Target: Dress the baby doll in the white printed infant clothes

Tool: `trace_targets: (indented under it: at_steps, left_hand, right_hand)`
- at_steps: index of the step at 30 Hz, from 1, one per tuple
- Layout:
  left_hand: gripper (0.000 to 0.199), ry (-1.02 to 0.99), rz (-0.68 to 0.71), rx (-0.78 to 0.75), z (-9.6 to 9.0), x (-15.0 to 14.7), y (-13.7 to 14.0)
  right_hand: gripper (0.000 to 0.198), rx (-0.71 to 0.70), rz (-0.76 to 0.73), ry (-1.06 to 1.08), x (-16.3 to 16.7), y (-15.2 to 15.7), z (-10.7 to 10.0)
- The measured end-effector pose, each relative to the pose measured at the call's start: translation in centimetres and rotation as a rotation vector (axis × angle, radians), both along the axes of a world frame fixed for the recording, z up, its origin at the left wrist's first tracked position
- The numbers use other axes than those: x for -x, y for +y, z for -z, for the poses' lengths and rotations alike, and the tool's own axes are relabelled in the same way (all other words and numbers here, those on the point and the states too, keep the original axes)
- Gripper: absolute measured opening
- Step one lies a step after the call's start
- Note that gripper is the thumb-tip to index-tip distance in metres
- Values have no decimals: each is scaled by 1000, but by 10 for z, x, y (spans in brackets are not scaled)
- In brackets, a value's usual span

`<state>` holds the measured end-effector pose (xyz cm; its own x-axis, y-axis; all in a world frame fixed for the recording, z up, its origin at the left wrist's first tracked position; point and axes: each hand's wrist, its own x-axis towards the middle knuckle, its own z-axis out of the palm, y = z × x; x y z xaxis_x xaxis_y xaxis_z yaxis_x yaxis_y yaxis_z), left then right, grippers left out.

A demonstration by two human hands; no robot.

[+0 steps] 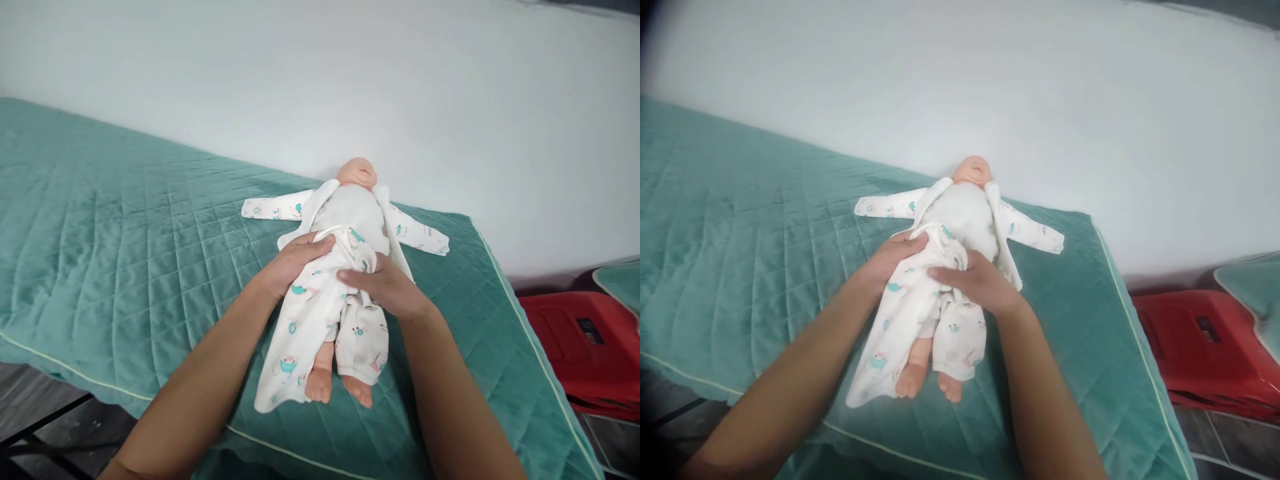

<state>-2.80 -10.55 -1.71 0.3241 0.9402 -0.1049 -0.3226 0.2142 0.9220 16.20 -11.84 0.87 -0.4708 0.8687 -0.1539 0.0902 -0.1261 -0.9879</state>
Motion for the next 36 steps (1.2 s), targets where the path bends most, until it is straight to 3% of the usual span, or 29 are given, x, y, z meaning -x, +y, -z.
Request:
trace_targets:
  at_steps: [4,6,8,11,15,19,22,26,36]
  left_hand:
    - [52,62,234,-92,-11,6,0]
    - [50,85,376,-131,-16,9,0]
    - [39,84,415,-117,-16,11,0]
    - [31,18,304,-53,-8,9,1]
    - [37,-109,127,-27,2,2,2]
    - [39,-218,35,-2,-2,-3,-3]
    - [41,-287,21,45,-10,-6,-13]
    - [38,-359,-24,118,-20,-8,-42]
    - [23,-677,-334,467,-35,-20,-131]
  right_hand:
    - [32,67,155,309,2,4,8]
    - [30,84,158,356,2,5,10]
    - [32,70,162,371,2,6,11]
    - [40,45,164,364,1,6,12]
    - [42,35,102,331,-1,6,10]
    - [49,14,-111,137,-4,3,5]
    - [46,9,-117,-5,-3,1,1]
    - [46,-58,-66,-28,3,-2,-5]
    - [33,-408,-236,-317,14,-5,0]
